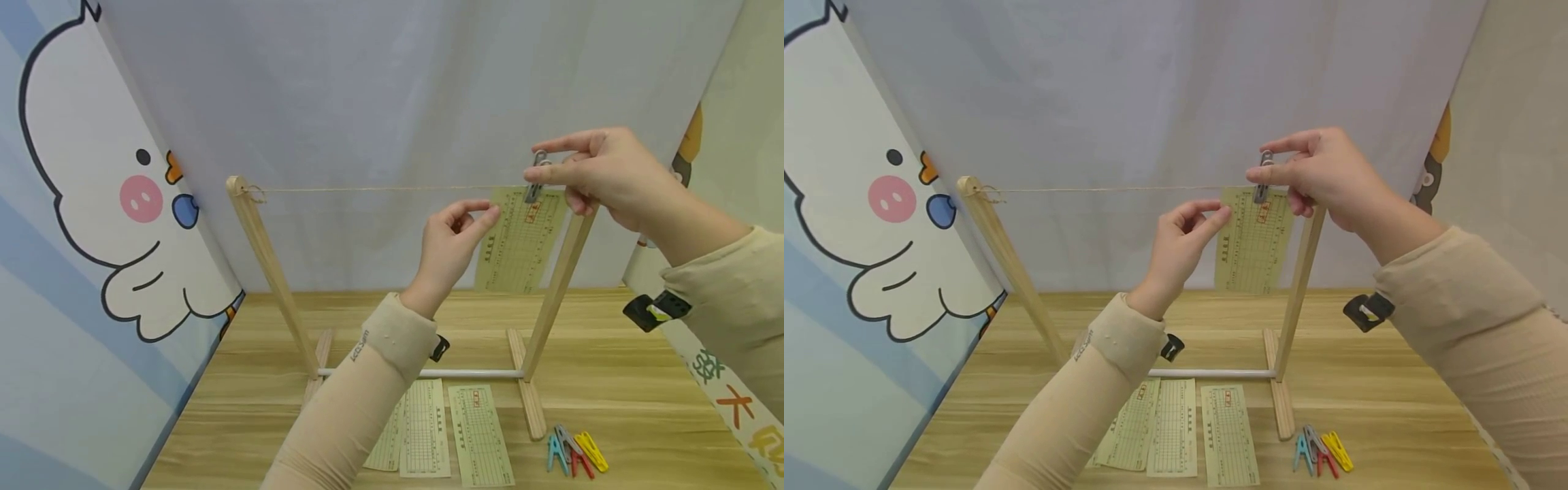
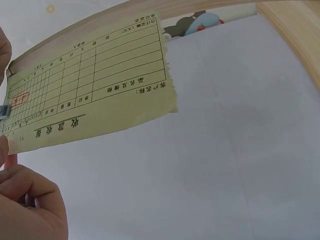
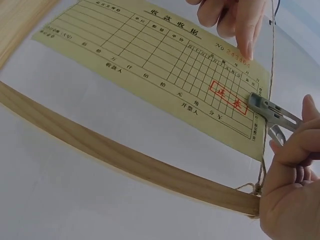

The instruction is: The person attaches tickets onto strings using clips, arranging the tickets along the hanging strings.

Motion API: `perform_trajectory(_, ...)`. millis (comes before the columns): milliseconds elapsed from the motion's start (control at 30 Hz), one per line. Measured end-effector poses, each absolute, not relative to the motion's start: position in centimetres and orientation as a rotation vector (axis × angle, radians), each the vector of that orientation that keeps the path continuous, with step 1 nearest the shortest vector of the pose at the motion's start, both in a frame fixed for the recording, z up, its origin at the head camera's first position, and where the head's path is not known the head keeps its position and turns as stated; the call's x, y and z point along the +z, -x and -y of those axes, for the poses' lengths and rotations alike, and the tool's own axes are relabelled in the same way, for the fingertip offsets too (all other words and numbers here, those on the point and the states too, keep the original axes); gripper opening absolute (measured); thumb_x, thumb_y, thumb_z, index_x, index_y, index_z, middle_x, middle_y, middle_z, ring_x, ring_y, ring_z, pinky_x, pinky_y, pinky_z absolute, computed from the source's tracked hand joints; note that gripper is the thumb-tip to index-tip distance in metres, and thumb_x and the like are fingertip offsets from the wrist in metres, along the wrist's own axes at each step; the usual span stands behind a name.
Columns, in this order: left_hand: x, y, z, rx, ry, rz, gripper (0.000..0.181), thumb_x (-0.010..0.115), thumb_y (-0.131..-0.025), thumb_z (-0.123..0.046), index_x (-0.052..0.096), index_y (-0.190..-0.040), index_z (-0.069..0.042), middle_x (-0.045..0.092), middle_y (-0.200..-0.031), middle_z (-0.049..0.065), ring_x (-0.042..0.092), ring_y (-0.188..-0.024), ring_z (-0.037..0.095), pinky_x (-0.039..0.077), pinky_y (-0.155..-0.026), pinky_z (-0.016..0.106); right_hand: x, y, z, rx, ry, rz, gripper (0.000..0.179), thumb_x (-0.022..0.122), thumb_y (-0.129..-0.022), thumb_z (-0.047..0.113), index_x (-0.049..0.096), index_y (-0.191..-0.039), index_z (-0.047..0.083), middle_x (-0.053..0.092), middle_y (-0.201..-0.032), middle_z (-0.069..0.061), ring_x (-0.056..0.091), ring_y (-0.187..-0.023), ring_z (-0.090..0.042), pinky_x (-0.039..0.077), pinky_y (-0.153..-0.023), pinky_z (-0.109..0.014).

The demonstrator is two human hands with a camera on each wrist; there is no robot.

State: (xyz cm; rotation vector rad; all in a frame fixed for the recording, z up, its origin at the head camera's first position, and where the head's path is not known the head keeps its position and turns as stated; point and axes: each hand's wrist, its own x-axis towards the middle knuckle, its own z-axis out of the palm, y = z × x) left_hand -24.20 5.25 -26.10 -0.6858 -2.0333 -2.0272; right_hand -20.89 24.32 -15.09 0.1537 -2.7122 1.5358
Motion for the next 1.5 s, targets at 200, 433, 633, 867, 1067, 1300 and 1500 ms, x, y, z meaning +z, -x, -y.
perform_trajectory(200,-26.4,24.3,-5.1,-2.057,0.690,2.007,0.024,0.070,-0.093,-0.017,0.072,-0.110,-0.001,0.034,-0.056,-0.006,0.028,-0.051,0.008,0.027,-0.052,0.021,-15.1,20.6,-24.5,1.568,-0.145,2.682,0.071,0.075,-0.088,0.032,0.044,-0.149,0.013,0.053,-0.053,0.008,0.044,-0.045,-0.012,0.044,-0.052,-0.031)
perform_trajectory(433,-26.7,24.4,-4.9,-2.061,0.680,2.011,0.023,0.070,-0.093,-0.018,0.073,-0.109,-0.001,0.033,-0.055,-0.007,0.027,-0.051,0.007,0.025,-0.050,0.021,-15.5,19.8,-25.0,1.575,-0.175,2.614,0.066,0.074,-0.089,0.030,0.046,-0.147,0.015,0.050,-0.050,0.007,0.041,-0.044,-0.014,0.037,-0.046,-0.032)
perform_trajectory(633,-27.1,24.5,-4.4,-2.048,0.664,2.012,0.023,0.071,-0.093,-0.019,0.073,-0.108,-0.002,0.034,-0.055,-0.007,0.028,-0.051,0.007,0.027,-0.052,0.021,-16.4,18.8,-25.8,1.575,-0.173,2.518,0.057,0.075,-0.089,0.030,0.054,-0.141,0.020,0.047,-0.048,0.006,0.036,-0.040,-0.015,0.027,-0.039,-0.035)
perform_trajectory(867,-27.9,24.2,-3.6,-2.060,0.635,2.052,0.023,0.071,-0.092,-0.019,0.073,-0.108,-0.003,0.036,-0.056,-0.006,0.029,-0.053,0.008,0.028,-0.055,0.021,-17.9,17.6,-26.4,1.631,-0.223,2.354,0.034,0.073,-0.091,0.020,0.066,-0.125,0.024,0.033,-0.046,0.008,0.020,-0.042,-0.020,0.012,-0.042,-0.039)
perform_trajectory(1067,-28.9,24.1,-3.0,-2.084,0.606,2.075,0.024,0.072,-0.091,-0.019,0.073,-0.109,-0.002,0.036,-0.056,-0.007,0.029,-0.053,0.009,0.030,-0.056,0.022,-19.9,16.4,-26.7,1.621,-0.209,2.294,0.029,0.071,-0.092,0.018,0.070,-0.121,0.021,0.033,-0.047,0.008,0.023,-0.045,-0.020,0.015,-0.046,-0.038)
perform_trajectory(1300,-30.7,23.8,-2.2,-2.066,0.592,2.144,0.024,0.072,-0.091,-0.019,0.073,-0.109,-0.002,0.034,-0.056,-0.006,0.028,-0.053,0.010,0.030,-0.057,0.022,-22.1,15.1,-26.9,1.515,-0.183,2.317,0.028,0.069,-0.094,0.017,0.070,-0.121,0.019,0.037,-0.051,0.009,0.031,-0.046,-0.016,0.025,-0.045,-0.035)
perform_trajectory(1500,-32.6,23.4,-1.7,-2.078,0.529,2.201,0.024,0.072,-0.091,-0.021,0.074,-0.108,-0.003,0.034,-0.056,-0.006,0.027,-0.052,0.009,0.030,-0.057,0.022,-24.2,14.1,-27.1,1.439,-0.173,2.321,0.026,0.068,-0.094,0.015,0.070,-0.120,0.017,0.040,-0.052,0.009,0.030,-0.045,-0.016,0.022,-0.043,-0.036)
